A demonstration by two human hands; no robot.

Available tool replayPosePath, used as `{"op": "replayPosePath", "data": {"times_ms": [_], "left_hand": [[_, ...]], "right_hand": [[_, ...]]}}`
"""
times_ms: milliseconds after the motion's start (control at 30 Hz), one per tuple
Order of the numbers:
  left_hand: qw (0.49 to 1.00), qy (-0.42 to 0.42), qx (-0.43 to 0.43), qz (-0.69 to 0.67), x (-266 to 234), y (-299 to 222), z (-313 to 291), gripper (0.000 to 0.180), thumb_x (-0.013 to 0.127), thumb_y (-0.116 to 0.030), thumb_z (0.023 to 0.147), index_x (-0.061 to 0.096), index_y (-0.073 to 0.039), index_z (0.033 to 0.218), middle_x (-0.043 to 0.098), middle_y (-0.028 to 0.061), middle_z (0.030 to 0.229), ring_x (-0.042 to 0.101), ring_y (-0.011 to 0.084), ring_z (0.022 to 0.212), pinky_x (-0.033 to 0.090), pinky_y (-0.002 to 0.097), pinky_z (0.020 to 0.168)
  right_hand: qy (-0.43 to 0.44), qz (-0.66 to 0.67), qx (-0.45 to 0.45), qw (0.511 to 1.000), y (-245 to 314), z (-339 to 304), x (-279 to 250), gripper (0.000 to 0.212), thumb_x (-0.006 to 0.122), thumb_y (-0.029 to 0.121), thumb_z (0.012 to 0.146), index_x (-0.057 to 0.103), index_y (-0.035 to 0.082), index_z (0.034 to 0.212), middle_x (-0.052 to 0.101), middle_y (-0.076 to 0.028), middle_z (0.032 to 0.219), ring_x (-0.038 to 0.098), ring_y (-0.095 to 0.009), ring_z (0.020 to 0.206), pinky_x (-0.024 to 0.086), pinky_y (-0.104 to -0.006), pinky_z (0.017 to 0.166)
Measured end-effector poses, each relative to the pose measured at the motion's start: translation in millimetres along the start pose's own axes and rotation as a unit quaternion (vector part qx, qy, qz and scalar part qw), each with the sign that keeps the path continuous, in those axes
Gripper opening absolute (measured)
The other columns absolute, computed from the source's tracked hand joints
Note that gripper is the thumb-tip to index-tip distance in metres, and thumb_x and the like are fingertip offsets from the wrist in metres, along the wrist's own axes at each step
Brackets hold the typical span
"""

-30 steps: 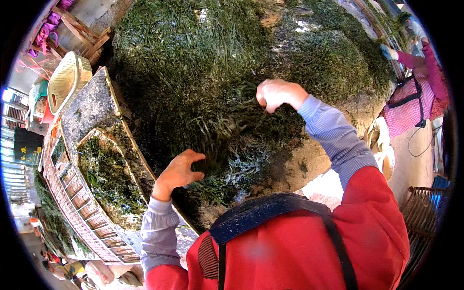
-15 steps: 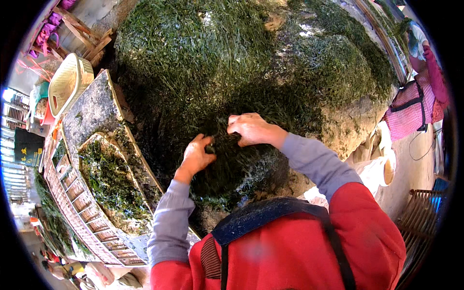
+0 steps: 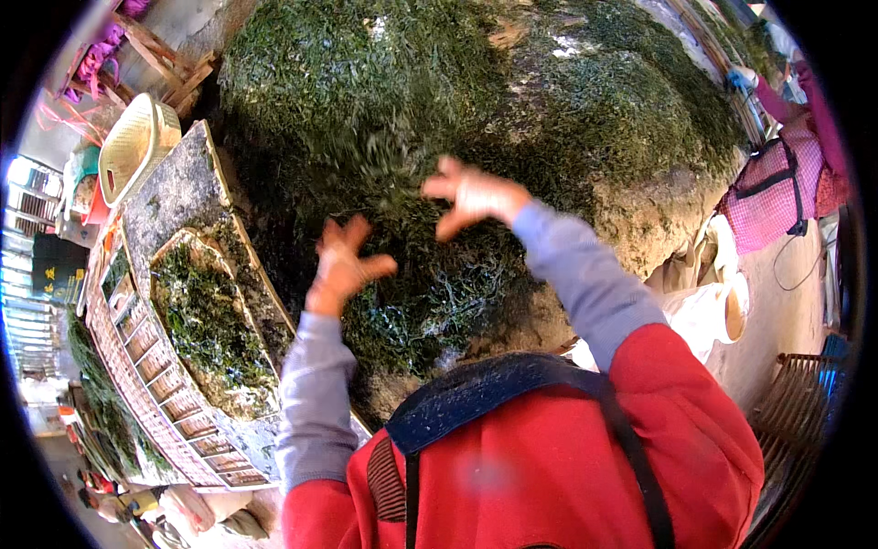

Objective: The person picks through a pile of green leaves on a table by hand and places them into rows on a wooden tray.

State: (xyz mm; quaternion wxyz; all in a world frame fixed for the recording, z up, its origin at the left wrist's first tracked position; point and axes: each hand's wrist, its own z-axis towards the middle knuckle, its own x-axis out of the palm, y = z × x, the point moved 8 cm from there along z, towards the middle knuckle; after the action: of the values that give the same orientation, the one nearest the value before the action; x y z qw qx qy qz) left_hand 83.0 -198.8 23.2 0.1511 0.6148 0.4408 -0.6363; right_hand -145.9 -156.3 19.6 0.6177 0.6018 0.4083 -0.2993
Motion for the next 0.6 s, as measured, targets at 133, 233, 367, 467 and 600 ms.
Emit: {"op": "replayPosePath", "data": {"times_ms": [133,233,367,467,600], "left_hand": [[0.999,-0.017,-0.023,-0.020,22,-62,-68,0.063,0.078,-0.027,0.061,0.057,-0.007,0.117,0.037,0.0165,0.135,0.038,0.0427,0.120,0.043,0.0480,0.093],[0.978,-0.148,0.094,-0.111,-12,-67,-71,0.045,0.069,-0.008,0.058,0.063,-0.004,0.102,0.056,0.0151,0.099,0.054,0.0330,0.090,0.049,0.0415,0.080],[0.911,-0.210,0.007,-0.354,-129,-58,-56,0.039,0.054,0.002,0.060,0.062,-0.001,0.098,0.062,0.0028,0.084,0.057,0.0119,0.079,0.048,0.0273,0.072],[0.842,-0.204,0.020,-0.499,-189,-56,-46,0.049,0.053,0.006,0.067,0.056,-0.002,0.116,0.060,0.0033,0.102,0.057,0.0107,0.087,0.047,0.0254,0.081],[0.932,-0.340,-0.028,0.124,-146,-30,-8,0.070,0.077,-0.019,0.070,0.042,-0.001,0.129,0.036,0.0190,0.135,0.036,0.0339,0.122,0.035,0.0439,0.100]], "right_hand": [[-0.015,-0.017,-0.022,1.000,69,-74,18,0.036,0.075,0.022,0.069,0.060,0.013,0.100,0.033,-0.012,0.133,0.046,-0.038,0.109,0.049,-0.0456,0.082],[-0.173,0.125,-0.075,0.974,63,-81,0,0.025,0.072,0.013,0.064,0.059,0.008,0.085,0.050,-0.010,0.104,0.056,-0.034,0.086,0.052,-0.0428,0.072],[-0.310,0.161,-0.183,0.919,108,-63,-100,0.018,0.066,0.004,0.062,0.051,0.005,0.072,0.054,-0.007,0.084,0.058,-0.021,0.079,0.051,-0.0330,0.067],[-0.389,0.164,-0.219,0.880,132,-32,-155,0.022,0.065,0.006,0.065,0.056,0.006,0.085,0.053,-0.013,0.106,0.054,-0.024,0.104,0.050,-0.0337,0.084],[-0.234,0.082,-0.103,0.963,79,11,-121,0.085,0.078,0.016,0.064,0.034,0.019,0.137,0.019,-0.022,0.145,0.028,-0.039,0.131,0.038,-0.0524,0.101]]}}
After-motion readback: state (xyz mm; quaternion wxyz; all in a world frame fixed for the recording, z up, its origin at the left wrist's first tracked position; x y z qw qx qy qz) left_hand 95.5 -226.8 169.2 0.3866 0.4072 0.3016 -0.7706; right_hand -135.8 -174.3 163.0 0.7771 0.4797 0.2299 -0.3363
